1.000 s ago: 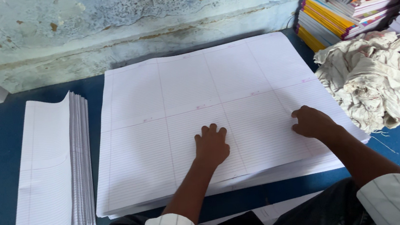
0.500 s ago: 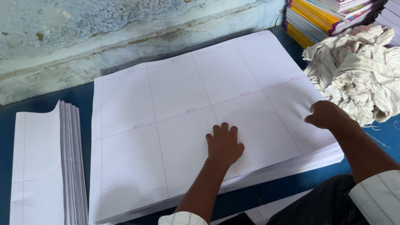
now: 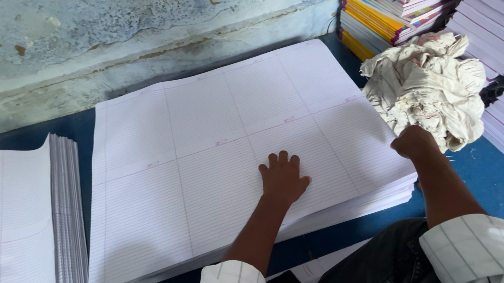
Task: The person folds large sheets of lined paper in half and presses the crease with a wooden block. They repeat this process for multiple sheets, stacking the folded sheets to the left.
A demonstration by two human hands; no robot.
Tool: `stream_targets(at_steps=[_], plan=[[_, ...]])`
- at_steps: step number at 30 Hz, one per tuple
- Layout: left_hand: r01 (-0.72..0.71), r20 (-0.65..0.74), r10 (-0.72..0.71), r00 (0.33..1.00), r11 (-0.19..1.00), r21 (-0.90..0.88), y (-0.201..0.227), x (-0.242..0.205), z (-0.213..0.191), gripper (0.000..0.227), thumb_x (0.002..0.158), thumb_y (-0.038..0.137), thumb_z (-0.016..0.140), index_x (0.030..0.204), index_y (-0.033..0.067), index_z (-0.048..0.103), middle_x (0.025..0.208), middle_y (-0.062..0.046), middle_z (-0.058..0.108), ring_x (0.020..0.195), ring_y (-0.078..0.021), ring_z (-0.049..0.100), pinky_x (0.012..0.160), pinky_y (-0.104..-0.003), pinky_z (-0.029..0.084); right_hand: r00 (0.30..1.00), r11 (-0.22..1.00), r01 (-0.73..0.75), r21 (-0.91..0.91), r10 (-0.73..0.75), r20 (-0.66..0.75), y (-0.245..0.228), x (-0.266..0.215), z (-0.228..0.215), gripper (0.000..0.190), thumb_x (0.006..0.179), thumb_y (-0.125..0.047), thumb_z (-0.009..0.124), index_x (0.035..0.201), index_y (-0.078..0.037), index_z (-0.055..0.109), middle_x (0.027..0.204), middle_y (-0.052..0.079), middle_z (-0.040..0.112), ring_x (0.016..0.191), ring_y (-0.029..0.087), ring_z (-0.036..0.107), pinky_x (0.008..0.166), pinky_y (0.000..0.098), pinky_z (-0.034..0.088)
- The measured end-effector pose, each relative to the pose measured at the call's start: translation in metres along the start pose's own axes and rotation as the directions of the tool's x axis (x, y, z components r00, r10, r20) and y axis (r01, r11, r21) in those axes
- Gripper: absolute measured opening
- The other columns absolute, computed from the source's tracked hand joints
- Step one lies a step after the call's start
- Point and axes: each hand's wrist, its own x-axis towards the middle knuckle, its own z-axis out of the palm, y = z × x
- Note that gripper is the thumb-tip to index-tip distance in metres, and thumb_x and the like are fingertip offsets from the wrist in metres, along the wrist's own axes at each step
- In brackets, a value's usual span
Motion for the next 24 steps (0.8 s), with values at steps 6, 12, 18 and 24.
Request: stream_targets(at_steps=[6,12,18,24], plan=[[-0.019,0.029,0.020,0.999,1.000,-0.010,0.016,0.012,0.004,0.057,0.094,0.045,0.064,0.137,0.0099,0.056,0.142,-0.013,0.048,0.132,-0.0337,0.044,0.102,-0.061,0.044,0.995,0.985,-0.098,0.141,0.101,-0.015,0.017,0.004,0.009,0.042,0.081,-0.028,0.083,0.110,0.002,0.079,0.120,0.022,0.074,0.117,0.038,0.068,0.099,0.0464,0.055],[-0.050,-0.007,0.050,0.999,0.999,-0.004,0.028,0.020,0.008,0.051,0.092,0.032,0.065,0.136,0.0082,0.057,0.143,-0.015,0.049,0.130,-0.0342,0.046,0.102,-0.060,0.045,0.989,0.968,-0.147,0.202,0.151,-0.003,0.014,-0.011,0.000,0.045,0.083,-0.031,0.083,0.110,0.003,0.078,0.119,0.024,0.076,0.114,0.038,0.071,0.098,0.0457,0.055],[-0.026,0.020,0.026,0.999,0.999,-0.020,0.042,0.026,0.003,0.060,0.093,0.047,0.066,0.138,0.0096,0.055,0.141,-0.015,0.047,0.132,-0.0359,0.042,0.104,-0.060,0.043,0.967,0.928,-0.239,0.287,0.255,-0.018,-0.009,-0.056,-0.031,0.039,0.080,-0.026,0.088,0.113,-0.009,0.079,0.125,0.017,0.073,0.119,0.035,0.067,0.102,0.0478,0.053],[0.022,0.055,-0.020,0.998,0.999,-0.032,0.049,0.030,0.000,0.066,0.094,0.052,0.065,0.144,0.0106,0.051,0.143,-0.016,0.044,0.134,-0.0367,0.041,0.106,-0.062,0.042,0.951,0.907,-0.291,0.306,0.310,-0.014,-0.027,-0.082,-0.056,0.038,0.078,-0.025,0.090,0.112,-0.013,0.079,0.124,0.016,0.073,0.117,0.033,0.069,0.098,0.0482,0.055]])
